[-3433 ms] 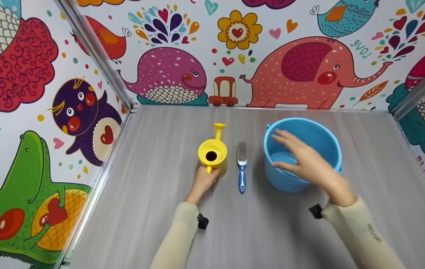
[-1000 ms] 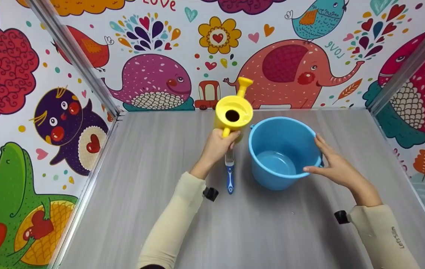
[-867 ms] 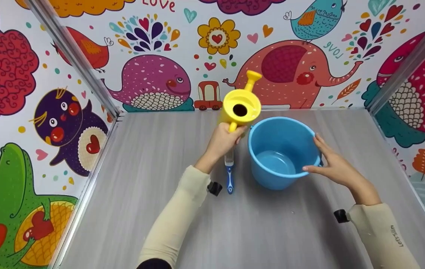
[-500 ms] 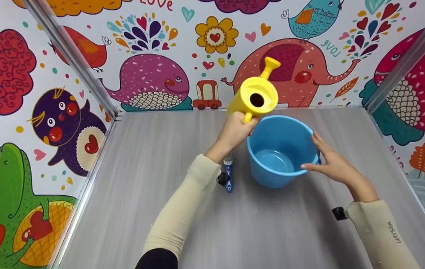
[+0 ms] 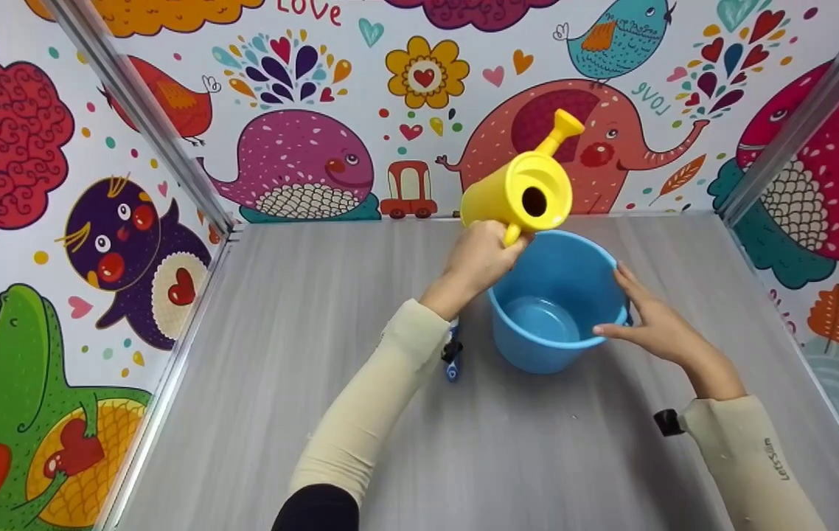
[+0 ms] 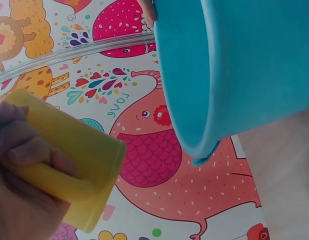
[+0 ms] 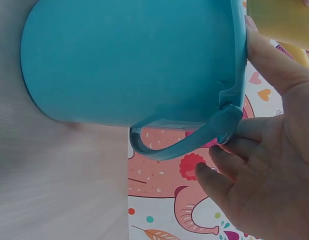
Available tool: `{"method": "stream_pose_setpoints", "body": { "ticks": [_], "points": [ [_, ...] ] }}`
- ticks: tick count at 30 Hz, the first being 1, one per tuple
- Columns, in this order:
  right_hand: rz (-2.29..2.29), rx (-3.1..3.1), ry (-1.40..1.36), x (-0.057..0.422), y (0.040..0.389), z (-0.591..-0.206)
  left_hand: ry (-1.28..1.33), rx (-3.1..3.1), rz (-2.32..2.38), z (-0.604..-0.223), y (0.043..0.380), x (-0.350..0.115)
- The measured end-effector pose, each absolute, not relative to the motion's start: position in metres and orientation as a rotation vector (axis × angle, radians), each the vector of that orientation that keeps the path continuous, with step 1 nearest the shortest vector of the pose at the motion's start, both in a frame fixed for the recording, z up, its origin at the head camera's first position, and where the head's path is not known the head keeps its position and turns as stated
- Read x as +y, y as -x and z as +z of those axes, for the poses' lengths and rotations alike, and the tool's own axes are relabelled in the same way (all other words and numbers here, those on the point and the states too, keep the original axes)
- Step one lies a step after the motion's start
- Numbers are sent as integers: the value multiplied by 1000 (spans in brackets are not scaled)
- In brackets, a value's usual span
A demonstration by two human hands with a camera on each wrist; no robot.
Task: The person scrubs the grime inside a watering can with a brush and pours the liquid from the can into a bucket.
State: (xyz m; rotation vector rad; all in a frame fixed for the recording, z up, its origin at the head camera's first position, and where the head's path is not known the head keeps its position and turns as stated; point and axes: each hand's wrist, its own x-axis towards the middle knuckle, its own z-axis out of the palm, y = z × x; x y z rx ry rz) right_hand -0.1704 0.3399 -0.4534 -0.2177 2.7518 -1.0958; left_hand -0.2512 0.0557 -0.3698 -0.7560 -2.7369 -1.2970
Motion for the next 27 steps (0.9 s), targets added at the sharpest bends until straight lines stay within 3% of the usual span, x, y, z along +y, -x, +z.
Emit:
{"method": "stream_pose_setpoints", "body": {
  "ticks": [16, 27],
  "points": [
    [-1104, 2717, 200, 342, 171, -453, 862, -2794, -726, -369, 250, 67],
    [-1108, 2710, 204, 341, 171, -452, 926, -2765, -606, -370, 251, 72]
  ]
}}
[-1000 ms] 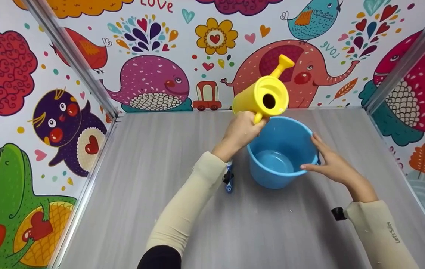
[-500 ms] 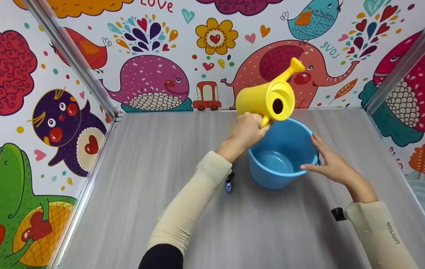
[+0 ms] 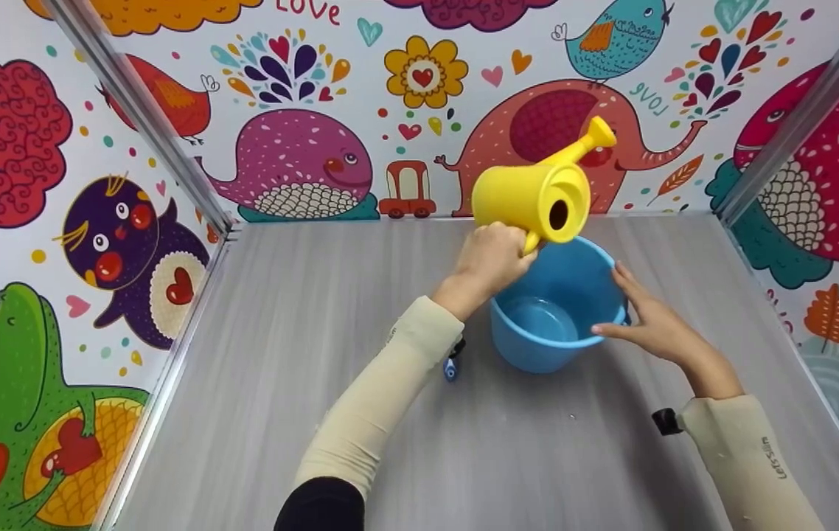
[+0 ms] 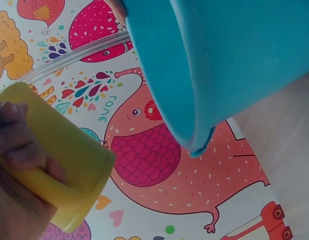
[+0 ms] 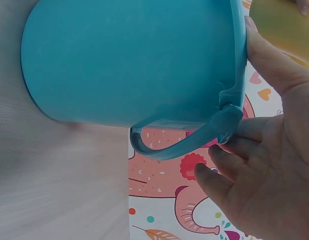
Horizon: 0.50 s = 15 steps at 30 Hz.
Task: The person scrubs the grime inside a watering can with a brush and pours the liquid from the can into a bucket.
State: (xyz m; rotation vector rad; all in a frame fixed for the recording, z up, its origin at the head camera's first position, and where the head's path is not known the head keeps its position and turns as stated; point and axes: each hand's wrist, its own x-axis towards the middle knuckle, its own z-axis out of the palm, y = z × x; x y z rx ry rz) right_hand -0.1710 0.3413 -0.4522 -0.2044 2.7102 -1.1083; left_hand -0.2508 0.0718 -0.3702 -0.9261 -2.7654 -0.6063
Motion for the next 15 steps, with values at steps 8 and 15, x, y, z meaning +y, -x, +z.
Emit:
{"method": "stream_pose_setpoints", "body": {
  "ticks": [8, 15],
  "points": [
    [-1109, 2736, 226, 341, 172, -452, 969, -2711, -553, -365, 252, 73],
    [-1101, 2728, 214, 341, 171, -452, 993, -2671, -506, -364, 252, 75]
  ]
}}
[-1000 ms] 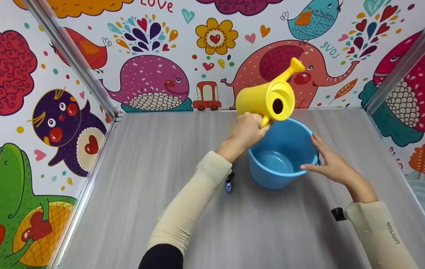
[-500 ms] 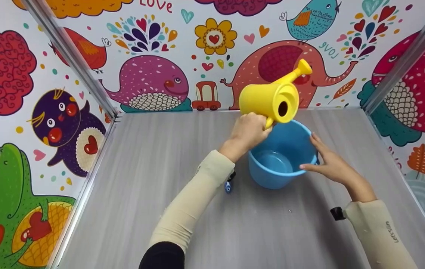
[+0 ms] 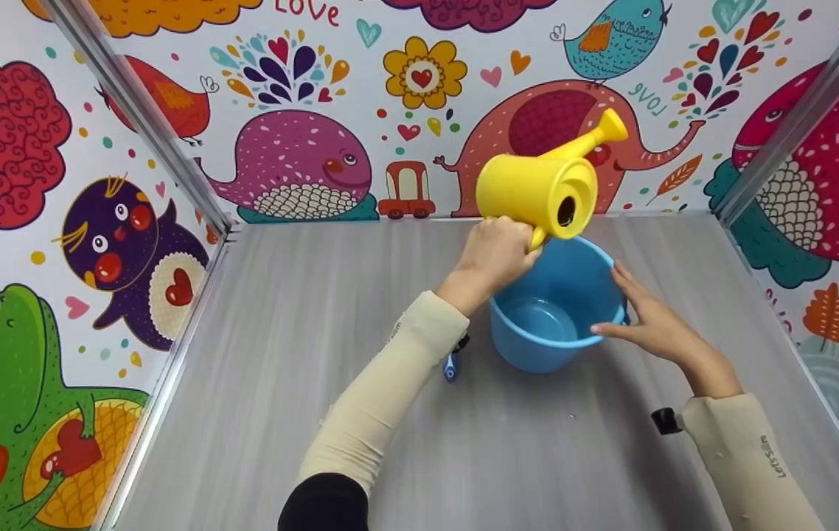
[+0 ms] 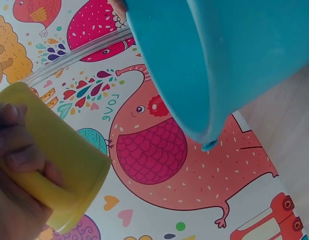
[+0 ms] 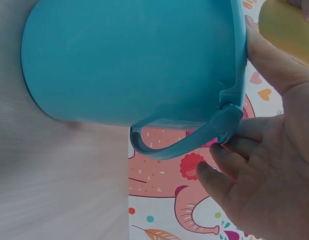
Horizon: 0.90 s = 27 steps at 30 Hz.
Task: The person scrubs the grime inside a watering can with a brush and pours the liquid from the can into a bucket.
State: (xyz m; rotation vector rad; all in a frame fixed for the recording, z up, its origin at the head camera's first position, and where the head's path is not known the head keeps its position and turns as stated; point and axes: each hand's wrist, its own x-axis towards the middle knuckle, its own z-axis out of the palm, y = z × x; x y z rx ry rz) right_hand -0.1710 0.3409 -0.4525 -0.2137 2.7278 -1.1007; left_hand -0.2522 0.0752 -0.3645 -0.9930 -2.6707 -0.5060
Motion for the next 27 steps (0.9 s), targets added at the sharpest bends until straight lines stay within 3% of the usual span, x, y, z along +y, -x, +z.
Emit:
{"method": "stream_pose_setpoints", "body": {
  "ticks": [27],
  "points": [
    [-1104, 2734, 223, 341, 171, -455, 1014, -2550, -247, -360, 254, 81]
  ]
}}
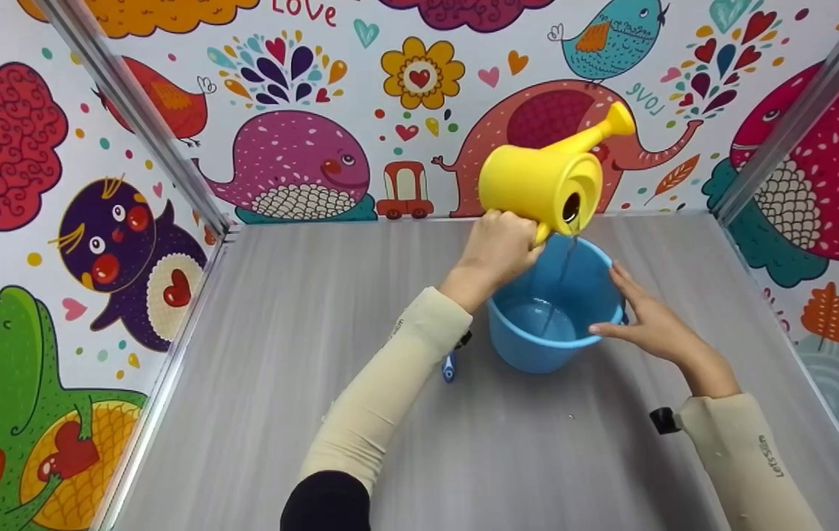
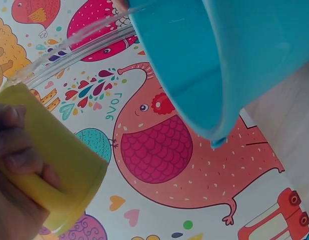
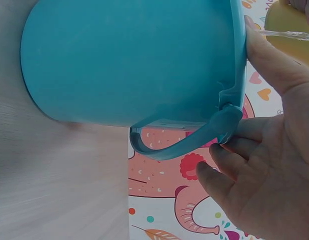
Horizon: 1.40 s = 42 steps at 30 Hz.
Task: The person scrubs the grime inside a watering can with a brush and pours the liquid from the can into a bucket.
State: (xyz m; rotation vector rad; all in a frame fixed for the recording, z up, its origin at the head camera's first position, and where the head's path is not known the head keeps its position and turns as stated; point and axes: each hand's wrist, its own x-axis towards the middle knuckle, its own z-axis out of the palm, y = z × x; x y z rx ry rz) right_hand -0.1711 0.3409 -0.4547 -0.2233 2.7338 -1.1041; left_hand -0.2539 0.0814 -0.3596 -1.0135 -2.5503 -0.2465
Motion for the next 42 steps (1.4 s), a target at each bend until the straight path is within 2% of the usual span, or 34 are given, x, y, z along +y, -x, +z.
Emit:
{"method": "stream_pose_setpoints", "body": {
  "ticks": [42],
  "points": [
    [-1102, 2732, 214, 340, 170, -453, 1006, -2560, -201, -344, 254, 82]
  ]
}}
